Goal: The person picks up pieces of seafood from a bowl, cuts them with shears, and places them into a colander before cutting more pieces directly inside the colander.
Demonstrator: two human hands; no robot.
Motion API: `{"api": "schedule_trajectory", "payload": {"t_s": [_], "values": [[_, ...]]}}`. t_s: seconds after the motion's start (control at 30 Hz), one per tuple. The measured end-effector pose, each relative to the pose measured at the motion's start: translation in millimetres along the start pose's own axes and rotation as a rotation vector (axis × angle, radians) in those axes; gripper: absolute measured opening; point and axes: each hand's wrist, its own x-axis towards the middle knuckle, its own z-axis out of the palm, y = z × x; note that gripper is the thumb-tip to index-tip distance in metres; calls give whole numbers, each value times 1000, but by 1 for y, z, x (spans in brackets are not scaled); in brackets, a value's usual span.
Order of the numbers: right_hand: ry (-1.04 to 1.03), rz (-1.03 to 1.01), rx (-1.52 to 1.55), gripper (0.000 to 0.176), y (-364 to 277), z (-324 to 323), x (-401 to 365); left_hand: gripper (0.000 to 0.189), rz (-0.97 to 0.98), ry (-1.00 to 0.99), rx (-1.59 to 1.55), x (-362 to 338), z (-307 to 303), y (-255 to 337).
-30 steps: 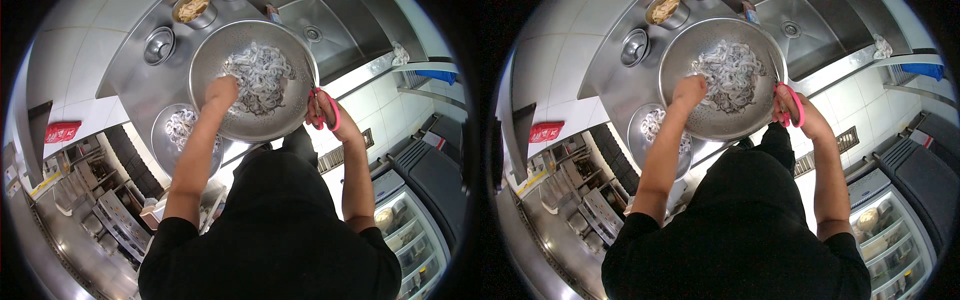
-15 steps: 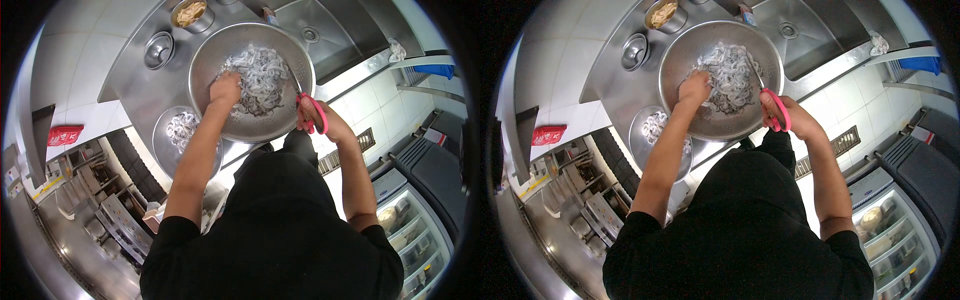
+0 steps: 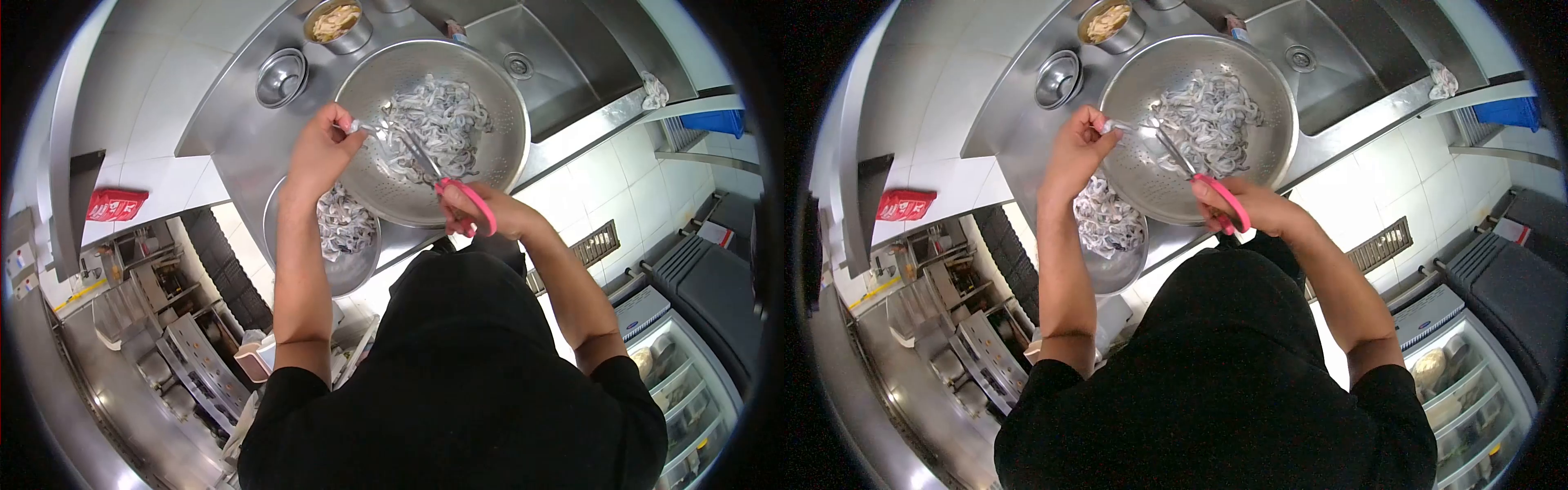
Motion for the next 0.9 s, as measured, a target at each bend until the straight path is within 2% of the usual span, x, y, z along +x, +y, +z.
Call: {"api": "schedule_trajectory", "payload": {"t_s": [0.2, 0.33, 0.4, 0.63, 0.7, 0.8, 0.9], "values": [[-231, -76, 150, 77, 3, 46, 30, 26, -21, -11, 42, -39, -23, 38], [-229, -125, 267, 75, -6, 75, 39, 26, -24, -10, -77, -65, -37, 46], [-253, -162, 212, 75, -9, 81, 46, 27, 22, -7, -132, -79, -45, 40], [-327, -260, 40, 74, -17, 100, 65, 27, -69, 4, -278, -138, -72, 4], [-312, -222, -8, 75, -17, 108, 66, 31, -59, 37, -325, -149, -70, -7], [-342, -208, -68, 76, -14, 117, 72, 46, -114, -42, -398, -163, -74, -13], [-367, -189, -98, 77, -14, 127, 74, 55, -88, -32, -488, -167, -66, -34]]}}
